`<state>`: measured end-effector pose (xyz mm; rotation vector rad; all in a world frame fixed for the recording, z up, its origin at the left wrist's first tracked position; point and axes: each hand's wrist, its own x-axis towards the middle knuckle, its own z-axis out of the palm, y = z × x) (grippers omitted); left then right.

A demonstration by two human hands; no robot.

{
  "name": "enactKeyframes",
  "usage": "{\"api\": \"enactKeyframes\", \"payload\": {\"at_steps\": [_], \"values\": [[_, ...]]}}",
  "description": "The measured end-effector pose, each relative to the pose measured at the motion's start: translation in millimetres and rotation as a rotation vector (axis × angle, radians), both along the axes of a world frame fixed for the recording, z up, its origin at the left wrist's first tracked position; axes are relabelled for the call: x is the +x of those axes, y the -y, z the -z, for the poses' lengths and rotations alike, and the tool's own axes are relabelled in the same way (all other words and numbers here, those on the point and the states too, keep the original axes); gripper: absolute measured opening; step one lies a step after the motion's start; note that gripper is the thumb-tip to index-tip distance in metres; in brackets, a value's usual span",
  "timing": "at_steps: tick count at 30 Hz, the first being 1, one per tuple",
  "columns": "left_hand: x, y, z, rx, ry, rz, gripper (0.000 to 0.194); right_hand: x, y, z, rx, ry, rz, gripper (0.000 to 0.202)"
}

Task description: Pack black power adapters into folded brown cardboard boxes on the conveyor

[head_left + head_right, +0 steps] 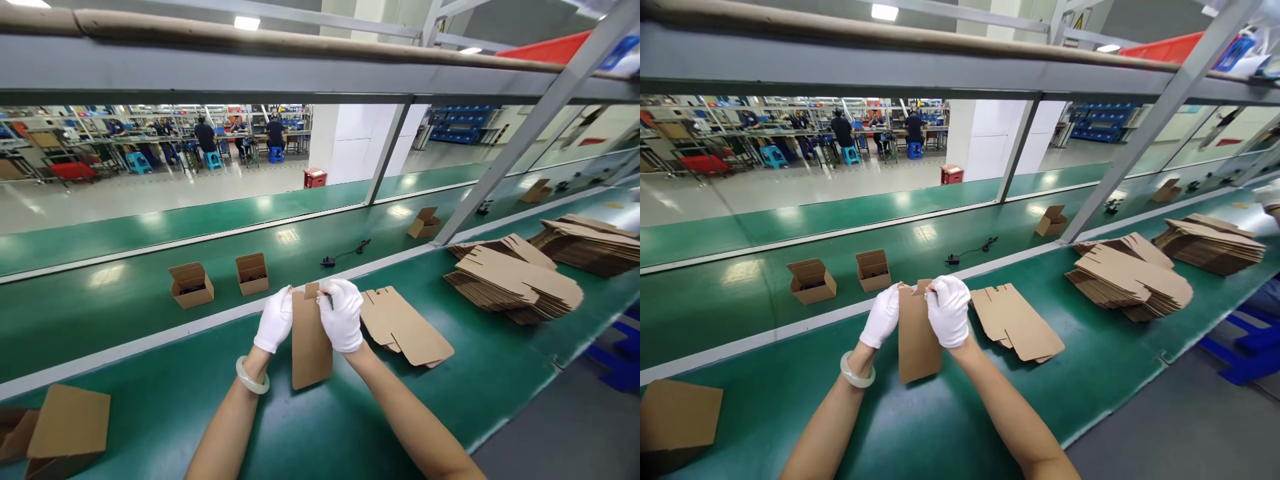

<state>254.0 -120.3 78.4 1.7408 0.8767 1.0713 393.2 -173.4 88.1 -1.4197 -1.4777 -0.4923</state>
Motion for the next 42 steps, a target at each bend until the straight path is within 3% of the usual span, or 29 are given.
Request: {"api": "enactKeyframes", "payload": {"at_steps": [5,9,12,15,17,21,25,27,29,31,33,37,42], "values": [[-10,2,-7.7,0.098,-0.087,-0.174,0.033,-4,8,-4.1,-0.233,0.346,-0.189,0.023],[-15,4,-15.4,0.096,-0.145,-0.142,0.034,-14,19,2.2,-0.299,0.375,-0.333,0.030],[-20,8,-24.2,0.063,-0.149,0.062,0.041,-13,20,3.0,-0.275,0.293,-0.347,0.029],[-26,11,-33.9,0.066,-0.228,0.340,0.072,-6,18,-4.9,-0.249,0.227,-0.324,0.024],[-28,13,-38.0,0.081,-0.284,0.429,0.071,-1,18,-10.6,-0.246,0.211,-0.343,0.021],[-27,12,-36.4,0.107,-0.284,0.422,0.038,4,23,-11.2,-0.197,0.090,-0.377,0.016],[-25,11,-30.8,0.123,-0.219,0.346,0.030,15,27,-4.9,-0.085,-0.453,-0.192,0.026],[-24,12,-29.8,0.145,-0.180,0.362,0.029,19,27,-5.0,-0.254,-0.704,-0.338,0.036],[-21,14,-29.7,0.181,-0.164,0.394,0.028,20,27,-6.7,-0.523,-0.863,-0.638,0.044],[-19,16,-29.9,0.221,-0.175,0.428,0.027,19,27,-7.2,-0.713,-0.971,-0.848,0.049],[-17,17,-29.6,0.250,-0.191,0.450,0.026,17,26,-5.5,-0.795,-1.033,-0.904,0.054],[-17,16,-27.9,0.222,-0.132,0.454,0.030,23,24,-4.3,-0.876,-1.014,-0.891,0.053],[-18,16,-26.7,0.196,-0.084,0.460,0.033,37,18,-24.9,-0.974,-0.839,-0.965,0.050]]}}
